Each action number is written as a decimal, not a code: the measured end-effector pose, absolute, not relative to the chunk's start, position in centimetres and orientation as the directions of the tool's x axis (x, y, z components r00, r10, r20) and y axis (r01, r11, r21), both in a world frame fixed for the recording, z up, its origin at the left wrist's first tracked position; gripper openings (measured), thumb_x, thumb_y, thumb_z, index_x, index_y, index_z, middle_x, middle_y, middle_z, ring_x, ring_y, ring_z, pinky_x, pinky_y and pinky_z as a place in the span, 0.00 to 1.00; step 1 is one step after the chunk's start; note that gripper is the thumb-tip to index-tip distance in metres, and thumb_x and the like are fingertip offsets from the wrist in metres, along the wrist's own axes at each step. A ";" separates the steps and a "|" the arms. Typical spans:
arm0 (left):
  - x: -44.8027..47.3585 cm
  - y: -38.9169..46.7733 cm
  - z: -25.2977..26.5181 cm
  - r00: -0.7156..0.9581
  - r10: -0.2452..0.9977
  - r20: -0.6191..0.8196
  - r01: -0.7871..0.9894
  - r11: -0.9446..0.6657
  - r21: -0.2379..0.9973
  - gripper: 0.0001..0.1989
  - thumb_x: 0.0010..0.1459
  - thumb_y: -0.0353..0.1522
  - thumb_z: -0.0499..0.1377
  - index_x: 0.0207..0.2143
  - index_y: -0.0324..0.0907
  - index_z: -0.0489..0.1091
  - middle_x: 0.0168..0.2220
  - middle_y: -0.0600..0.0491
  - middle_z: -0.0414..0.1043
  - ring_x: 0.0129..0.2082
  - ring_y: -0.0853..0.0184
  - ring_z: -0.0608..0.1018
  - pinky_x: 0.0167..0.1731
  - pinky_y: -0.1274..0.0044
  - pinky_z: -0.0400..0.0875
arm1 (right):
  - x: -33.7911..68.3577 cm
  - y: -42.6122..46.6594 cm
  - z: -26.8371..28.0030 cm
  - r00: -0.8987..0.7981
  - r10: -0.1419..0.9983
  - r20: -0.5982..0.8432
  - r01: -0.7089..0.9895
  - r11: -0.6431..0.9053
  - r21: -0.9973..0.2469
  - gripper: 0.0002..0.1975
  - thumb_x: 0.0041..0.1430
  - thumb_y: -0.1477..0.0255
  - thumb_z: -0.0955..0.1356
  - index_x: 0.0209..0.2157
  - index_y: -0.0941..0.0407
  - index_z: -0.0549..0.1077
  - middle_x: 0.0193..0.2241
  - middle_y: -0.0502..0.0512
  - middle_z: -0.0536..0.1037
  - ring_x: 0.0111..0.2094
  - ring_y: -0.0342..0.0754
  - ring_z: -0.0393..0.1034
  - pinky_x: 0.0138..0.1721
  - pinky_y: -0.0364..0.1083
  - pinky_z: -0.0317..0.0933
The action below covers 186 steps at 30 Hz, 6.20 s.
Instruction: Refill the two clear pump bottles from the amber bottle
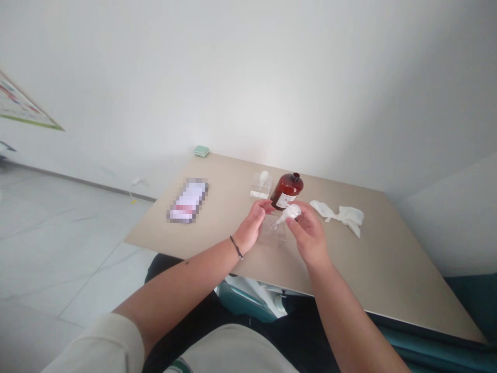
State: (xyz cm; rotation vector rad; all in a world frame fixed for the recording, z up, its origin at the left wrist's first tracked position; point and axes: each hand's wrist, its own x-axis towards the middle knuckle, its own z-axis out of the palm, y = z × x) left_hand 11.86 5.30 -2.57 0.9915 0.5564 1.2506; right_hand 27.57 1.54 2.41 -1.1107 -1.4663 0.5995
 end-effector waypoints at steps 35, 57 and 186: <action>11.2 5.5 -4.5 0.308 0.939 0.151 -0.384 -0.022 0.923 0.27 0.67 0.56 0.52 0.57 0.48 0.68 0.51 0.49 0.73 0.55 0.59 0.72 0.62 0.66 0.60 | 44.4 2.9 -1.6 -0.361 0.823 0.439 0.927 0.266 0.263 0.14 0.66 0.73 0.68 0.47 0.50 0.84 0.54 0.63 0.77 0.55 0.62 0.68 0.60 0.60 0.61; 11.2 5.7 -4.4 0.287 0.946 0.150 -0.318 -0.054 0.947 0.27 0.67 0.56 0.52 0.57 0.50 0.67 0.52 0.50 0.72 0.56 0.59 0.72 0.63 0.66 0.62 | 43.1 2.2 -1.5 -0.211 0.825 0.524 0.977 0.194 0.089 0.23 0.60 0.79 0.65 0.54 0.54 0.79 0.56 0.66 0.76 0.57 0.63 0.70 0.60 0.64 0.62; 7.8 5.2 -1.6 0.427 0.728 0.536 0.096 -0.626 0.774 0.36 0.49 0.50 0.73 0.56 0.46 0.69 0.53 0.44 0.74 0.54 0.51 0.76 0.55 0.58 0.73 | 31.2 -1.4 12.8 -0.619 0.743 0.255 0.756 0.475 0.451 0.25 0.57 0.74 0.71 0.57 0.48 0.74 0.51 0.58 0.79 0.49 0.58 0.70 0.53 0.55 0.54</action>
